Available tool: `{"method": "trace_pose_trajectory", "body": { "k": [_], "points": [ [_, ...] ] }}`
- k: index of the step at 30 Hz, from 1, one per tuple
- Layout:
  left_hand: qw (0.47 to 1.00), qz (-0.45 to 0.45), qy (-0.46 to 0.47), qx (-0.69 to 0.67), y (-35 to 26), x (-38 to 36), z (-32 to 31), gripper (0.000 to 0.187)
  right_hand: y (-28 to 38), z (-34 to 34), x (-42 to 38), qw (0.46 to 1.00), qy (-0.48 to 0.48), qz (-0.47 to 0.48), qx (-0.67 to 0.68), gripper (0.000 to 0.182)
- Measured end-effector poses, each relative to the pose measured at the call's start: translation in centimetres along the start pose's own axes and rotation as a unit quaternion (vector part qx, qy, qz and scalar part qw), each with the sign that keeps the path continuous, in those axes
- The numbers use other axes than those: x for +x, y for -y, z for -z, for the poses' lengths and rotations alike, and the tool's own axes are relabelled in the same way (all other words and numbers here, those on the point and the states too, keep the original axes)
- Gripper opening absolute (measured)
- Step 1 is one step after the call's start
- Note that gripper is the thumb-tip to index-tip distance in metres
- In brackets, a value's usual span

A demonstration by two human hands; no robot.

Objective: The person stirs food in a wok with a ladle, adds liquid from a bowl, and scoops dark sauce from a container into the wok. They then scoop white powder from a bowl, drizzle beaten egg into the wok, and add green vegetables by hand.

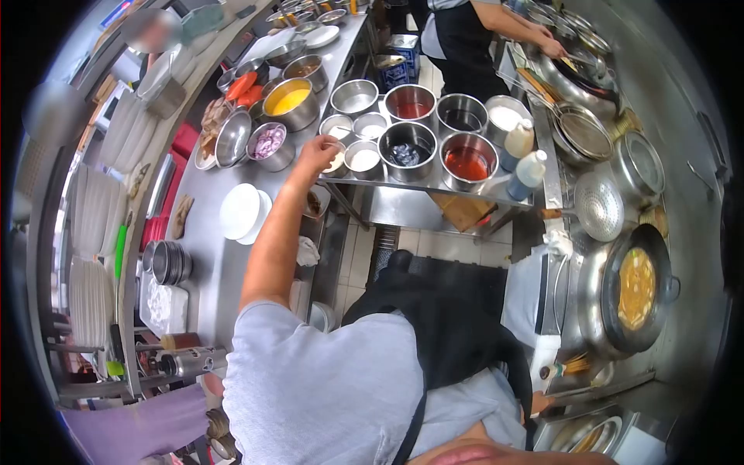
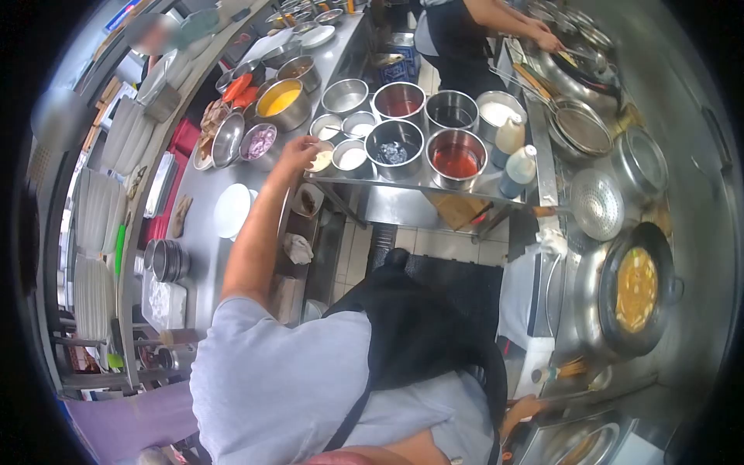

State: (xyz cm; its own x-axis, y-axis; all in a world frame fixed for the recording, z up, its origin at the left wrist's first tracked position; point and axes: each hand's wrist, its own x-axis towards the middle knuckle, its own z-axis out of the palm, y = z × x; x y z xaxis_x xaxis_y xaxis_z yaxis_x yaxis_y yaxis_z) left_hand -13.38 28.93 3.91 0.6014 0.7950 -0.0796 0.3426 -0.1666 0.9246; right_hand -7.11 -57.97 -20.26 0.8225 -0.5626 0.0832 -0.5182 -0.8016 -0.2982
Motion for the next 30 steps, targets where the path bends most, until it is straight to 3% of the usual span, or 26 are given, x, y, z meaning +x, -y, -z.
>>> {"method": "trace_pose_trajectory", "body": {
  "k": [3,5,7,8,9,10,11,12,14,17,20,22,26,30],
  "points": [
    [0.998,-0.011,-0.039,0.045,1.2,3.2,5.1,0.029,-2.6,-1.1,2.4,0.995,0.096,-0.028,-0.009,0.042],
    [0.987,-0.038,-0.084,0.129,0.2,4.1,8.8,0.029,-2.6,0.6,3.3,0.952,0.103,0.174,-0.228,0.03],
    [0.982,-0.067,-0.11,0.135,6.9,10.8,15.2,0.027,-1.4,1.2,3.7,0.955,-0.059,0.237,-0.168,0.023],
    [0.969,-0.126,-0.139,0.158,6.1,11.0,17.2,0.027,-0.9,1.3,4.5,0.961,-0.096,0.249,-0.076,0.025],
    [0.954,-0.115,-0.156,0.23,5.1,11.5,19.0,0.025,5.2,4.8,2.2,0.987,-0.041,0.121,-0.094,0.03],
    [0.946,-0.17,-0.184,0.206,4.4,12.0,20.0,0.025,9.6,6.0,0.2,0.991,-0.074,0.114,-0.015,0.032],
    [0.928,-0.175,-0.202,0.26,6.1,14.7,22.3,0.025,12.2,6.4,-1.4,0.986,-0.11,0.11,0.062,0.036],
    [0.921,-0.168,-0.225,0.269,6.3,16.1,23.6,0.025,13.1,5.4,-2.1,0.984,-0.119,0.122,0.055,0.036],
    [0.913,-0.167,-0.219,0.301,9.0,21.4,27.2,0.023,15.2,3.0,-3.9,0.977,-0.137,0.155,0.041,0.037],
    [0.878,-0.138,-0.189,0.418,8.6,25.9,29.8,0.02,16.3,-2.3,-8.0,0.91,-0.197,0.36,0.061,0.034],
    [0.89,-0.087,-0.15,0.421,9.9,29.4,31.0,0.017,18.7,-4.6,-12.9,0.927,-0.062,0.364,0.06,0.029],
    [0.878,-0.093,-0.124,0.453,12.4,32.5,31.6,0.018,19.6,-5.7,-15.9,0.942,0.083,0.324,0.036,0.026],
    [0.867,-0.078,-0.08,0.486,13.8,35.8,31.3,0.022,18.4,-7.8,-19.0,0.914,0.317,0.252,-0.01,0.02],
    [0.903,-0.086,0.028,0.42,19.5,40.6,33.1,0.028,17.6,-8.2,-20.0,0.858,0.385,0.338,-0.039,0.017]
  ]
}}
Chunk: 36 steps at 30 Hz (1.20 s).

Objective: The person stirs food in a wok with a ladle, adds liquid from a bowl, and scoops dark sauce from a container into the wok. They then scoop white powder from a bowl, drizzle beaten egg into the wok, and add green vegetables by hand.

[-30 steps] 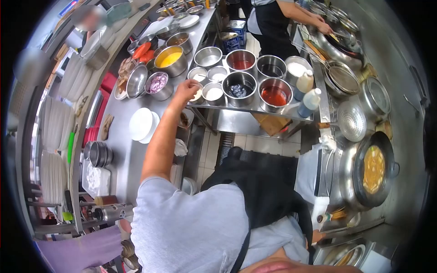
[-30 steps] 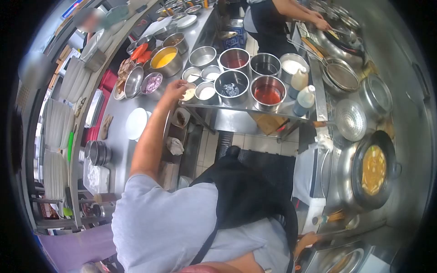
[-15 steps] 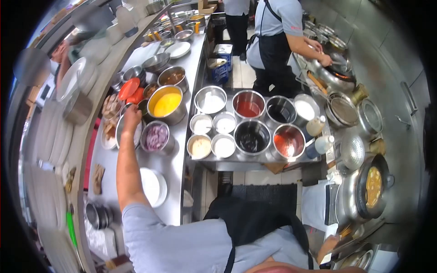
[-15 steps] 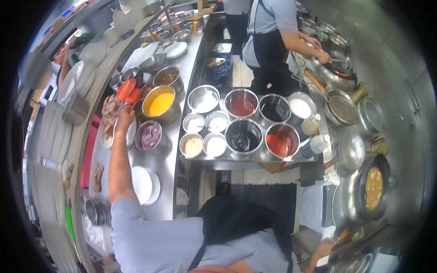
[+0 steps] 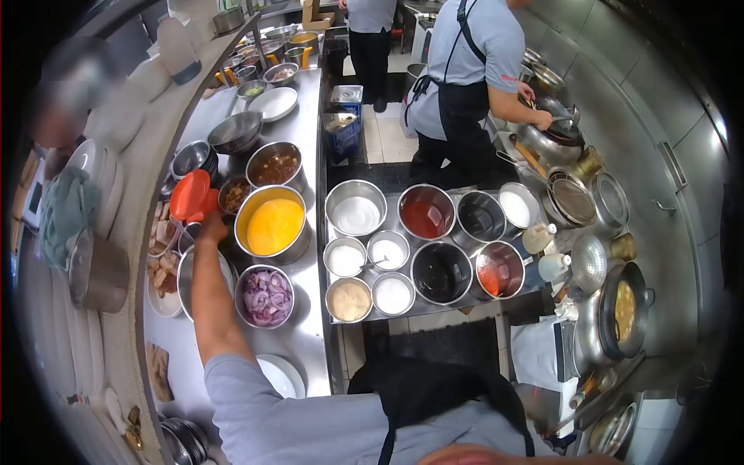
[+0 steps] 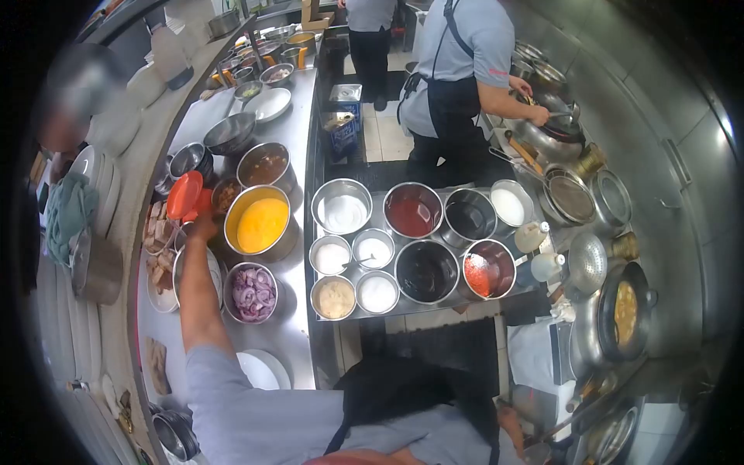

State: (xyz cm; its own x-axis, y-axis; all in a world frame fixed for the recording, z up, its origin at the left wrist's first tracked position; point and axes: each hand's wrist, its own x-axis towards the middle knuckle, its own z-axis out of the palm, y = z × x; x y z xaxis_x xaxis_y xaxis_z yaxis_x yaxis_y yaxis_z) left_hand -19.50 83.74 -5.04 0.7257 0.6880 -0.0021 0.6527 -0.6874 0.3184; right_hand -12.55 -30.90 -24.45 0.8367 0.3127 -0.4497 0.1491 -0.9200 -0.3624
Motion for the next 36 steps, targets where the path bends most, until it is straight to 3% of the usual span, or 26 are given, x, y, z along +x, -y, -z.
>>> {"method": "trace_pose_trajectory", "body": {
  "k": [2,3,4,6,8,11,14,17,20,24,27,33,36],
  "points": [
    [0.998,0.031,0.024,0.045,-2.5,-0.6,0.8,0.03,3.5,2.0,0.0,0.996,0.001,0.07,-0.049,0.019],
    [0.996,0.047,0.036,0.067,-3.6,-0.9,1.2,0.031,5.3,3.4,0.3,0.995,0.043,-0.06,0.074,0.02],
    [0.993,0.055,0.053,0.095,-2.1,-0.1,0.0,0.031,8.7,5.6,0.7,0.959,0.084,-0.189,0.194,0.021],
    [0.982,0.071,0.09,0.151,2.5,2.4,-3.9,0.031,15.5,8.9,-0.2,0.907,0.103,-0.264,0.311,0.021],
    [0.983,0.087,0.084,0.135,3.4,2.9,-5.2,0.029,18.9,10.5,-1.1,0.933,0.066,-0.162,0.313,0.019],
    [0.986,0.088,0.079,0.121,3.8,3.4,-5.6,0.027,11.8,5.1,0.9,0.919,0.041,-0.218,0.326,0.012],
    [0.989,0.038,0.076,0.122,4.4,4.2,-5.5,0.025,11.4,4.1,1.1,0.912,0.029,-0.191,0.362,0.007],
    [0.989,0.01,0.077,0.125,3.9,3.4,-4.8,0.023,14.2,6.2,1.0,0.914,0.027,-0.24,0.325,0.005],
    [0.987,0.03,0.058,0.147,2.4,2.0,-3.8,0.022,16.9,7.8,0.8,0.884,0.047,-0.222,0.409,0.01],
    [0.994,0.028,0.005,0.102,3.4,1.8,-4.1,0.023,17.1,7.8,1.3,0.912,0.077,-0.212,0.341,0.019],
    [0.997,0.029,0.062,0.044,-1.9,-0.6,0.7,0.025,22.2,9.9,1.5,0.922,0.054,-0.228,0.308,0.022],
    [0.993,0.058,-0.014,0.106,0.0,-0.7,-2.0,0.026,21.0,8.8,2.3,0.917,0.039,-0.215,0.334,0.03],
    [0.989,0.081,0.071,0.103,0.4,-0.1,-2.1,0.028,18.4,7.0,3.8,0.934,0.039,-0.232,0.27,0.035]
  ]
}}
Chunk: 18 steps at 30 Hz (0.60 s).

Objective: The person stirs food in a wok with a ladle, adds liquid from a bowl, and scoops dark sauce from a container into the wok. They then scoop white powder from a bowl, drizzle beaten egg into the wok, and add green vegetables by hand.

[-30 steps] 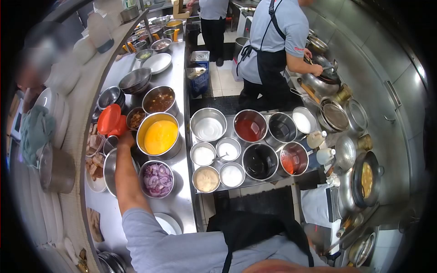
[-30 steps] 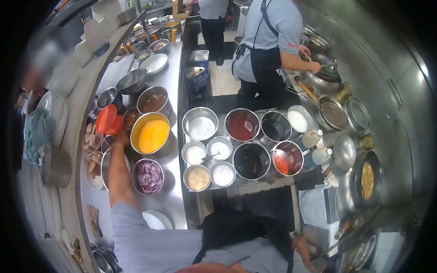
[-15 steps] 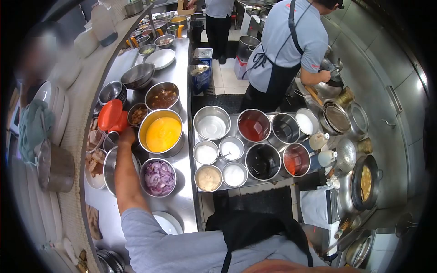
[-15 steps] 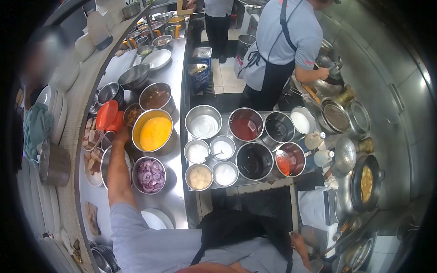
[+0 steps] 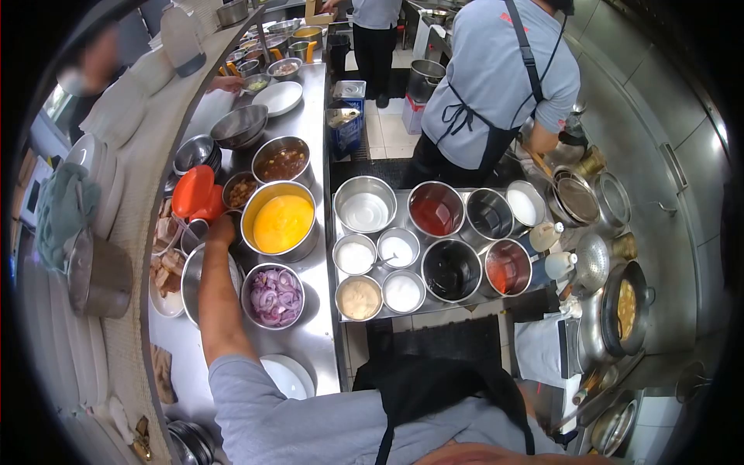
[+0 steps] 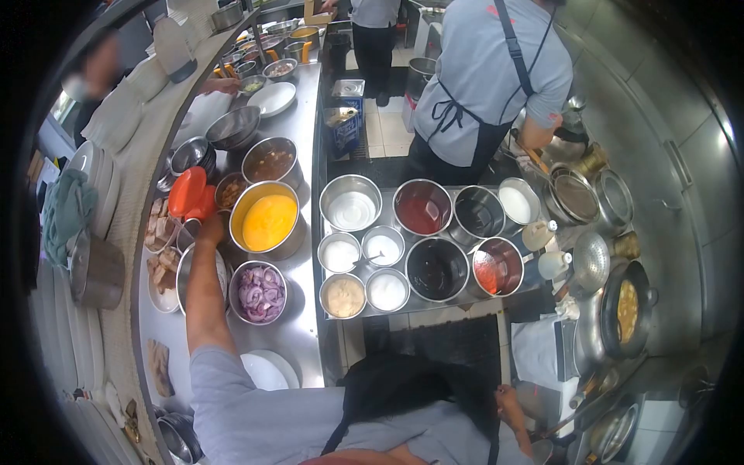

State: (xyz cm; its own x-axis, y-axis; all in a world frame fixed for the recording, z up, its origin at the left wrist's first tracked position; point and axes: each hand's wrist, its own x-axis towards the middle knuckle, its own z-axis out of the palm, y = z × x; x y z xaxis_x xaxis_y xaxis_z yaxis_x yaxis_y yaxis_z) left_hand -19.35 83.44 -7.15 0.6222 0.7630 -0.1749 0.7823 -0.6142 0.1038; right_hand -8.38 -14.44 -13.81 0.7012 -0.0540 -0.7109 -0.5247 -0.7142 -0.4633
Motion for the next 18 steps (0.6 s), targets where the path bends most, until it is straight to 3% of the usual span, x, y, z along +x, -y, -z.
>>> {"method": "trace_pose_trajectory", "body": {
  "k": [2,6,9,12,15,18],
  "points": [
    [1.0,0.003,0.014,0.012,-0.2,-0.2,0.3,0.027,-1.0,-0.1,1.6,0.998,-0.004,-0.02,-0.055,0.036],
    [0.999,-0.016,0.005,0.04,-0.1,-0.6,0.8,0.027,-0.2,0.0,0.3,0.999,0.012,0.02,-0.028,0.031],
    [0.996,-0.028,-0.081,-0.002,0.5,-0.6,0.3,0.027,-2.9,0.6,1.9,0.996,0.059,0.064,0.006,0.028],
    [0.995,-0.053,-0.087,0.013,0.9,-1.0,0.7,0.027,-2.8,0.9,1.5,0.994,0.095,0.057,0.022,0.025],
    [0.978,-0.109,-0.158,-0.079,2.4,-0.5,0.2,0.026,-4.5,1.4,2.4,0.992,0.113,0.043,0.031,0.024],
    [0.969,-0.024,-0.121,-0.214,3.0,-0.8,0.8,0.027,-4.2,1.5,3.0,0.994,0.099,0.041,0.013,0.024]
  ]
}}
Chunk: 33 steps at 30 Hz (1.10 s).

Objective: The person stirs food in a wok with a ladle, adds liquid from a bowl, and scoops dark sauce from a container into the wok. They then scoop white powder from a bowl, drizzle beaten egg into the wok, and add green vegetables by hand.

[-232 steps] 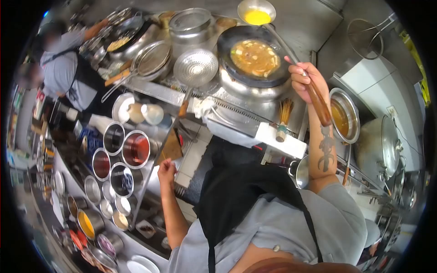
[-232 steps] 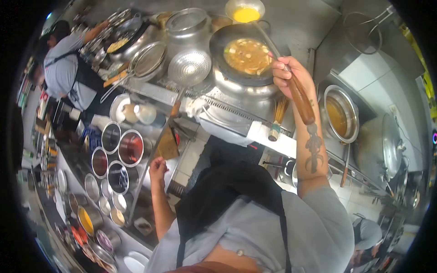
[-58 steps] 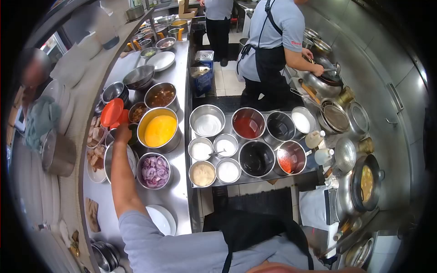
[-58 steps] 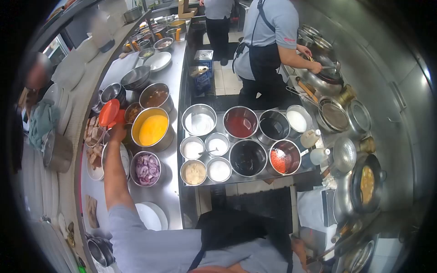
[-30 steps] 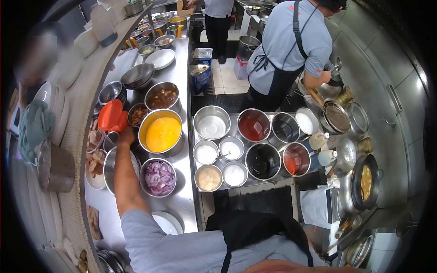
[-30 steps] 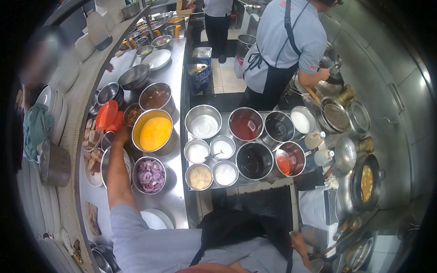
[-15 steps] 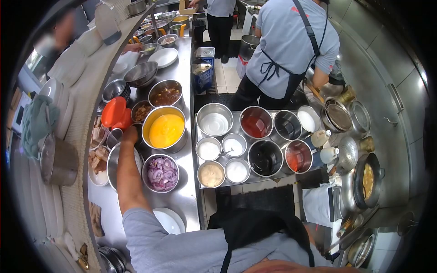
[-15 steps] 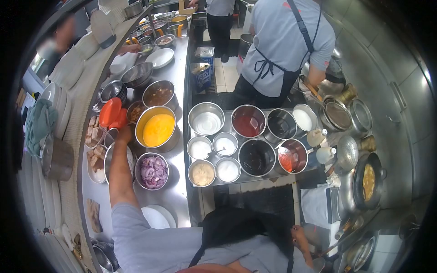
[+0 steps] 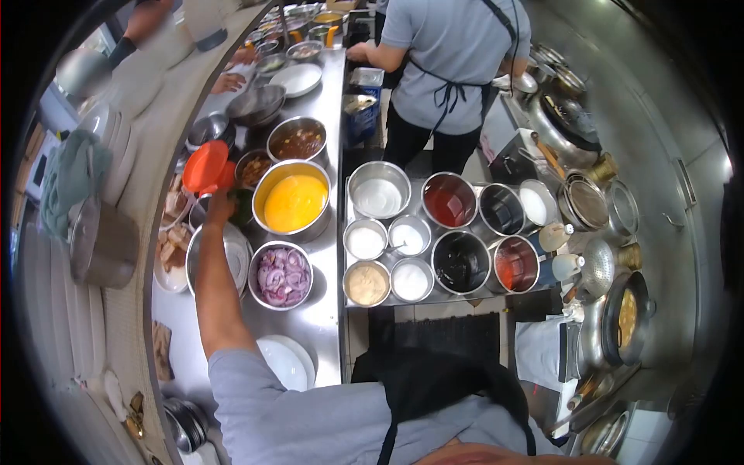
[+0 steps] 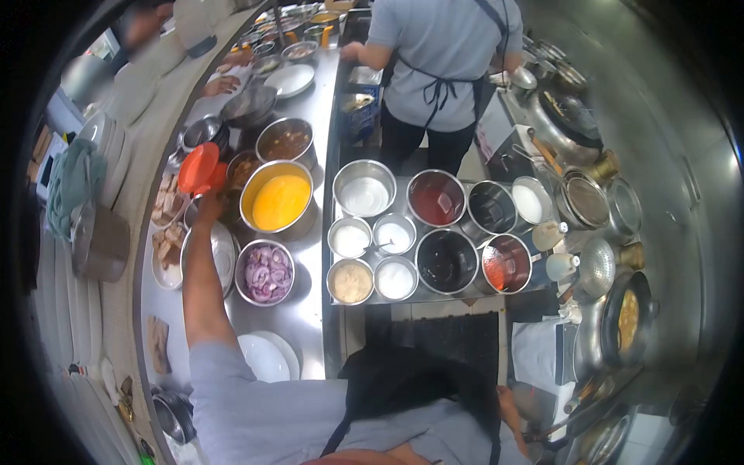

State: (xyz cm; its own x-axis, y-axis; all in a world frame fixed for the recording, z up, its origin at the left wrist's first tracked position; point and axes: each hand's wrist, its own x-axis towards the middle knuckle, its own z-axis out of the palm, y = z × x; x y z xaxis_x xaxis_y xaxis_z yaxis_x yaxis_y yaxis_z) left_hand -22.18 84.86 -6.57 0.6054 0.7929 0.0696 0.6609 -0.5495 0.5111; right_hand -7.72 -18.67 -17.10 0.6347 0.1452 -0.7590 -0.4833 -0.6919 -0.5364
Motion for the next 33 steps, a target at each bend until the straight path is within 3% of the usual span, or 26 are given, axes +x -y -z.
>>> {"method": "trace_pose_trajectory", "body": {
  "k": [2,4,6,12,20,25,29,30,33],
  "points": [
    [0.975,-0.157,-0.078,0.133,-5.0,-3.2,3.2,0.03,0.8,0.1,0.1,1.0,-0.011,-0.004,-0.021,0.024],
    [0.997,-0.031,-0.056,-0.051,-4.8,-3.0,3.4,0.029,2.1,0.2,0.1,0.999,-0.012,-0.007,-0.045,0.024],
    [0.978,0.051,-0.01,-0.202,-0.7,-0.6,2.0,0.03,3.0,0.3,0.2,0.998,-0.01,-0.008,-0.062,0.024],
    [0.922,0.094,-0.024,-0.375,-5.1,-3.5,3.9,0.035,3.2,0.9,0.8,0.996,-0.011,0.007,-0.09,0.023],
    [0.902,0.078,-0.012,-0.424,-10.1,-5.6,6.2,0.033,-1.2,0.8,3.5,0.99,-0.026,0.06,-0.122,0.023],
    [0.912,0.031,0.05,-0.406,-16.7,-8.7,5.7,0.025,-9.4,0.8,8.0,0.971,-0.074,0.156,-0.164,0.023],
    [0.914,-0.074,0.092,-0.387,-25.3,-13.3,2.2,0.017,-18.1,0.6,11.6,0.944,-0.135,0.243,-0.176,0.023],
    [0.908,-0.086,0.116,-0.393,-27.8,-14.5,1.0,0.016,-16.6,0.9,9.5,0.962,-0.121,0.176,-0.171,0.026],
    [0.882,-0.125,0.198,-0.409,-34.8,-18.5,-4.4,0.016,-19.2,1.3,6.7,0.957,-0.158,0.123,-0.21,0.031]
  ]
}}
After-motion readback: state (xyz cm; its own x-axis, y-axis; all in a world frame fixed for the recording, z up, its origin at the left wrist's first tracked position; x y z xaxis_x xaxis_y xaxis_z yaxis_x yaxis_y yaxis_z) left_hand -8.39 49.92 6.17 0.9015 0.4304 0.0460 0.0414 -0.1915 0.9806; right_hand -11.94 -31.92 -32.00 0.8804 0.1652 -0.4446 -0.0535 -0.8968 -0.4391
